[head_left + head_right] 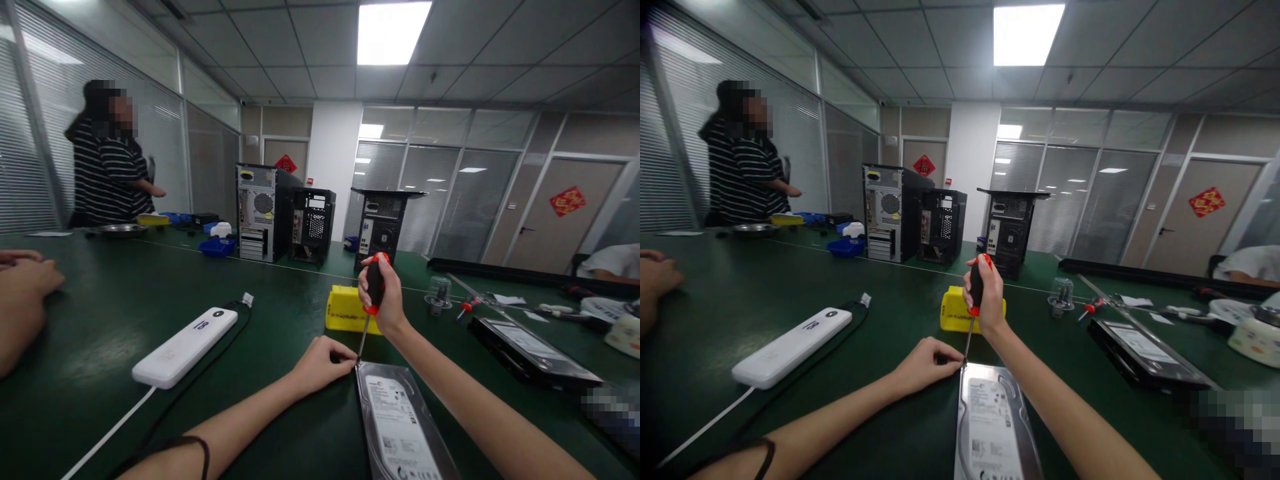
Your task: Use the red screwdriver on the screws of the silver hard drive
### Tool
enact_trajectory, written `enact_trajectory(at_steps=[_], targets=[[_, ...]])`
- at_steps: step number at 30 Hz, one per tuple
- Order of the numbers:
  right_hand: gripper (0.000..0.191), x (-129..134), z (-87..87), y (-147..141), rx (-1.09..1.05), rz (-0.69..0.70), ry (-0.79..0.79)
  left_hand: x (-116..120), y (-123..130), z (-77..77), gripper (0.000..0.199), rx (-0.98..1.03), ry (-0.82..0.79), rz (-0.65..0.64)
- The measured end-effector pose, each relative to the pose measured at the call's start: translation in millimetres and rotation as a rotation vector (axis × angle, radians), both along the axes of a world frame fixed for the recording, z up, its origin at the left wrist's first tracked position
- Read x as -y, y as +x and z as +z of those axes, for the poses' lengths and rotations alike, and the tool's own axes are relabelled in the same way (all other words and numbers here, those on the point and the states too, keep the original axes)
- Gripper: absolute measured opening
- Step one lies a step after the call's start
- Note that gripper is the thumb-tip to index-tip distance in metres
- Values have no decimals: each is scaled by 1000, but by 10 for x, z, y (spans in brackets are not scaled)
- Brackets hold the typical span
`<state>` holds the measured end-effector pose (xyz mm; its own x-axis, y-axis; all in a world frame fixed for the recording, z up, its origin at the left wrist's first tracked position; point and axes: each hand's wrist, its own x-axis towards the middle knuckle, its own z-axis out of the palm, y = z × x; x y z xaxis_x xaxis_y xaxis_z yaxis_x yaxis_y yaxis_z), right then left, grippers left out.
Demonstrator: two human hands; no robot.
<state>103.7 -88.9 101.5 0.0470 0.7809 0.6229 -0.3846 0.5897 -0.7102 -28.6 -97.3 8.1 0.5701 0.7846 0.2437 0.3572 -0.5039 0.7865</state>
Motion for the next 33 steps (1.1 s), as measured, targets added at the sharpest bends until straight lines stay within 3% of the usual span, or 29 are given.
enact_trajectory(at_steps=[12,23,33], targets=[[25,23,5,-27,-1,-6,5,14,-1,5,30,2,43,-2],[24,35,19,-74,14,-16,3,97,67,23,27,-115,192,160],[26,36,26,-50,24,28,-29,105,91,33,25,-138,185,202]])
